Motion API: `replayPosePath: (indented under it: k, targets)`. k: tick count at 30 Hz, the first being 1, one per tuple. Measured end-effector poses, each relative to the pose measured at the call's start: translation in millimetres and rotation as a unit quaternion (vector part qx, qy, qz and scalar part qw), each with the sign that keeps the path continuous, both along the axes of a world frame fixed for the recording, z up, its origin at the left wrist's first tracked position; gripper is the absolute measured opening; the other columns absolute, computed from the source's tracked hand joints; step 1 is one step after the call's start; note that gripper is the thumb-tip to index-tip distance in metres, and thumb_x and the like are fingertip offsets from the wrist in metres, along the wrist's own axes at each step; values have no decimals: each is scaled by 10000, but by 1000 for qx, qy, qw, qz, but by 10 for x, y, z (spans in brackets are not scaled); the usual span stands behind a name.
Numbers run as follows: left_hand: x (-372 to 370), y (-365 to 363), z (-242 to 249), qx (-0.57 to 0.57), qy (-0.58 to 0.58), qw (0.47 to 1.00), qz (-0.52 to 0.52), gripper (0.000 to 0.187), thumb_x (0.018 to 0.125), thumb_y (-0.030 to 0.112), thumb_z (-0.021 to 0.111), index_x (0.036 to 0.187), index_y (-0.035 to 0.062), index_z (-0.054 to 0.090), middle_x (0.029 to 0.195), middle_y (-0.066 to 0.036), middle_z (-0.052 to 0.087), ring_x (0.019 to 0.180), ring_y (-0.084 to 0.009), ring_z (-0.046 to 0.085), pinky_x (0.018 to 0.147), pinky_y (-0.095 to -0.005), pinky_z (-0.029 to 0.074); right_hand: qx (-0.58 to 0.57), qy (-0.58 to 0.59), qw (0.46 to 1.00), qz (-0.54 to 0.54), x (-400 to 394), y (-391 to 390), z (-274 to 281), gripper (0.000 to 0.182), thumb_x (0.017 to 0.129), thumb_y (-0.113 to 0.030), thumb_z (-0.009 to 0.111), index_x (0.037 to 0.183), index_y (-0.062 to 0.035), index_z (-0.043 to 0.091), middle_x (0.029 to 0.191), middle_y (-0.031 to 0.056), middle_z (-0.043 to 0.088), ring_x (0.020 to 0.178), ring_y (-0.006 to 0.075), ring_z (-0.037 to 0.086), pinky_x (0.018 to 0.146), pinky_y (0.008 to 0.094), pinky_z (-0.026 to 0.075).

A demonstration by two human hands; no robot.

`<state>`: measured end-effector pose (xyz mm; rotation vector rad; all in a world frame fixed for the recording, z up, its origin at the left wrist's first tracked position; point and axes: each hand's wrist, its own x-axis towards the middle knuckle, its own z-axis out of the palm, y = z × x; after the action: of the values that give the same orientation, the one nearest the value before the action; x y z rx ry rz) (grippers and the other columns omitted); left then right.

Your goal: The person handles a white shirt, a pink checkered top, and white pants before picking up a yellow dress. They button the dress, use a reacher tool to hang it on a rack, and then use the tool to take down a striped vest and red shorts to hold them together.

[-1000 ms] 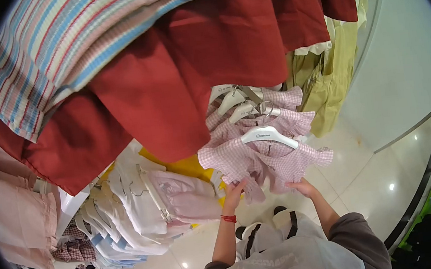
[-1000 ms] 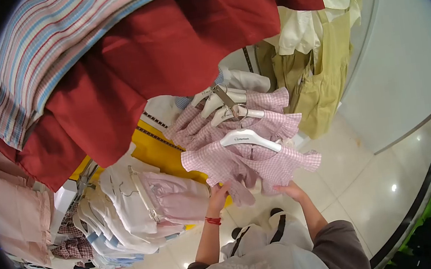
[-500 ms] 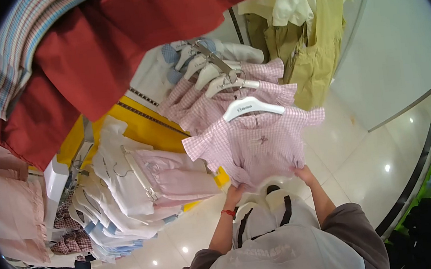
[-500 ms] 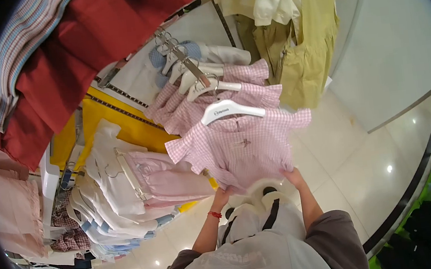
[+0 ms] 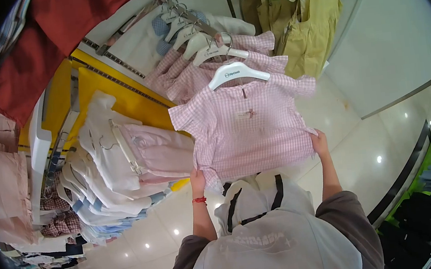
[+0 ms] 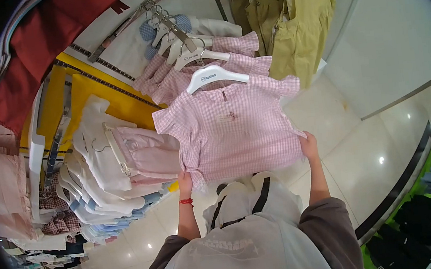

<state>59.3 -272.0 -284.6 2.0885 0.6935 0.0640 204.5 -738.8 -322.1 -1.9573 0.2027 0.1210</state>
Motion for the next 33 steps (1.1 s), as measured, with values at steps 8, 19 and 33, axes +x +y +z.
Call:
replayPosePath:
  k: [8,19,33]
  targets:
    - [-286,74,21,-207,2,973,102,312,871,204,418,966,-63,549,794,-93,576,771,-155,516,731,-289,420,36,156,985,62,-205,-64,-309,285,799,-253,597,939,-5,612,759,51,610,684,119,542,623,268,436]
    - [-270,312,-70,14,2,992,129,421,905,302,390,1000,-79,540,903,-206,595,849,-253,545,771,-320,407,81,87,993,13,-705,-543,-611,299,878,-246,484,960,25,580,799,6,578,733,90,492,680,230,403]
    - [-41,338,809,-221,-68,969,85,354,894,260,476,1130,-4,466,955,-90,547,852,-139,516,743,-280,426,350,88,932,-27,-338,-52,947,202,845,-157,551,1001,-34,514,891,12,560,807,86,521,716,238,427]
